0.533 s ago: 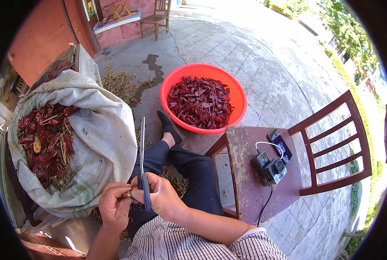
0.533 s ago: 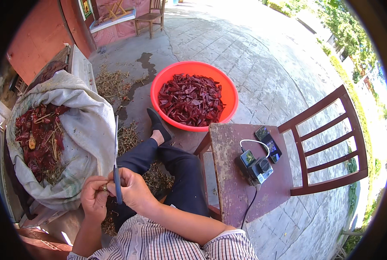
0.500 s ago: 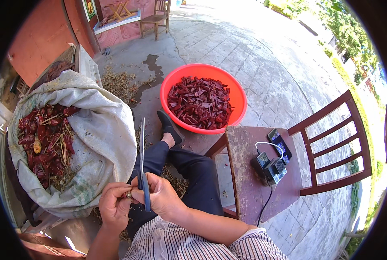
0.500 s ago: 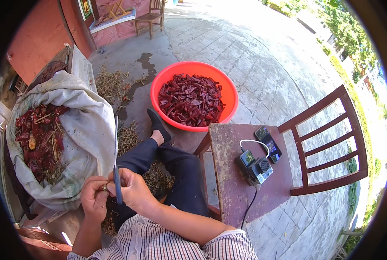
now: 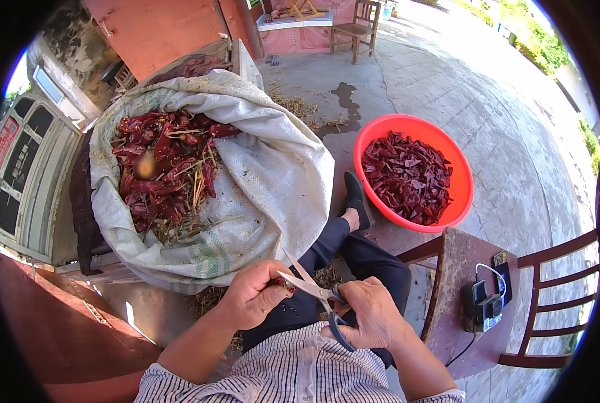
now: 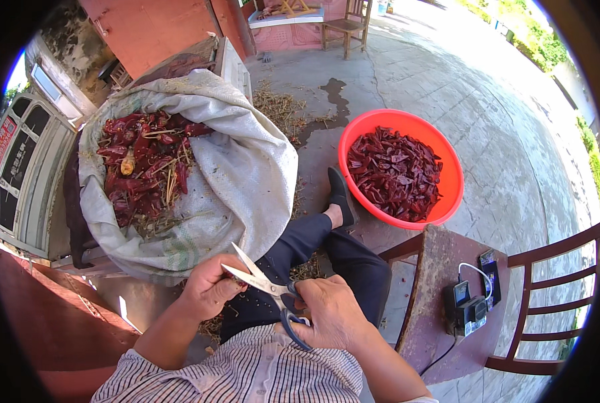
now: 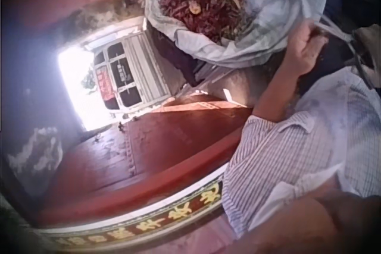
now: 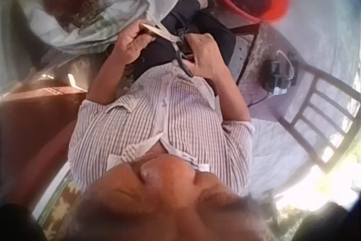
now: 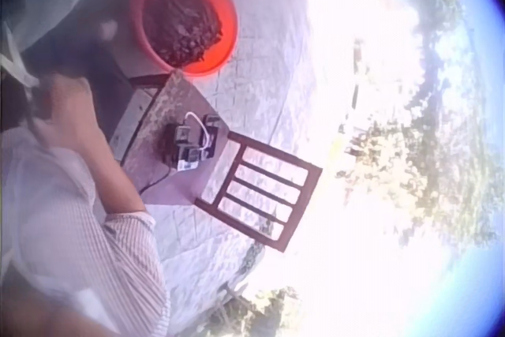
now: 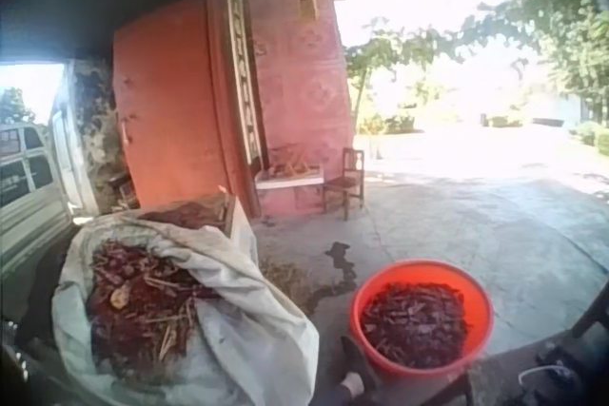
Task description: The person sorts dried red peppers from a large white bag, removing stems by hand and with scissors, and places them into a red plastic bowl.
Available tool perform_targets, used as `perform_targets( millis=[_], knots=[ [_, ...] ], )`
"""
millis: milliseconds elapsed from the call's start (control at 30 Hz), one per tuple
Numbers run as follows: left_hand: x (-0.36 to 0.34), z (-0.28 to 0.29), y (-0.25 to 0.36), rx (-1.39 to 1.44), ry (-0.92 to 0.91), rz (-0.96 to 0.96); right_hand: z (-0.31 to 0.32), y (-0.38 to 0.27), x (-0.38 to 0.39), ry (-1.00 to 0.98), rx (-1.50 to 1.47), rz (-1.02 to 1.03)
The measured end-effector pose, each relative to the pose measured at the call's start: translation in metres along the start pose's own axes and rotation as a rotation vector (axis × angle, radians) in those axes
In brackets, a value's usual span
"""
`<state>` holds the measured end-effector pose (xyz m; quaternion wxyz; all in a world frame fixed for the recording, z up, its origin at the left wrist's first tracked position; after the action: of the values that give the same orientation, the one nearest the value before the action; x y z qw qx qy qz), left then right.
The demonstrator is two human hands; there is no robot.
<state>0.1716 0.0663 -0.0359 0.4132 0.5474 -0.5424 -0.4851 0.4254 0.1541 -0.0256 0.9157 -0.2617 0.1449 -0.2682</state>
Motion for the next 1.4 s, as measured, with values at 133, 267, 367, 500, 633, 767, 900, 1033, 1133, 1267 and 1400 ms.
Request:
perform_targets(
  millis=[133,267,367,500,633,767,900,1033,1133,1267,1400],
  knots=[
    [-0.005,-0.001,0.011,-0.107,-0.005,-0.073,0.020,-0.008,-0.004,-0.016,0.093,0.026],
    [-0.006,0.004,0.021,-0.245,-0.021,-0.133,0.034,-0.013,-0.009,-0.035,0.224,0.046],
    [-0.003,0.011,0.017,-0.275,-0.029,-0.169,0.043,-0.019,-0.018,-0.043,0.287,0.081],
    [-0.002,0.017,0.021,-0.322,-0.060,-0.193,0.046,-0.014,-0.026,-0.085,0.341,0.129],
    [0.001,0.023,0.026,-0.327,-0.063,-0.204,0.045,-0.013,-0.033,-0.105,0.323,0.163],
    [0.003,0.028,0.025,-0.321,-0.034,-0.211,0.044,-0.017,-0.036,-0.160,0.261,0.153],
    [0.002,0.030,0.022,-0.296,-0.007,-0.215,0.041,-0.019,-0.036,-0.191,0.269,0.129],
    [0.004,0.030,0.020,-0.244,0.020,-0.199,0.034,-0.017,-0.032,-0.140,0.274,0.142],
    [0.006,0.032,0.019,-0.224,0.029,-0.206,0.031,-0.017,-0.033,-0.102,0.279,0.174],
    [0.007,0.034,0.018,-0.244,0.022,-0.235,0.027,-0.017,-0.034,-0.085,0.273,0.195],
    [0.007,0.032,0.024,-0.233,0.018,-0.238,0.021,-0.016,-0.032,-0.066,0.237,0.207]
  ],
)
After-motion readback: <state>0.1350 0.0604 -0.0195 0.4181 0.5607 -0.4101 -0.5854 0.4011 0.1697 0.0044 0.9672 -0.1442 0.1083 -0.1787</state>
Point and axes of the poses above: each hand's wrist, its own x-axis away from the middle knuckle, its own z-axis out of the back of the hand, y = z × x, the point moved 2 cm from there along -x, towards the middle knuckle, and after that the axes turned 15 degrees about x, right-handed, at the moved point
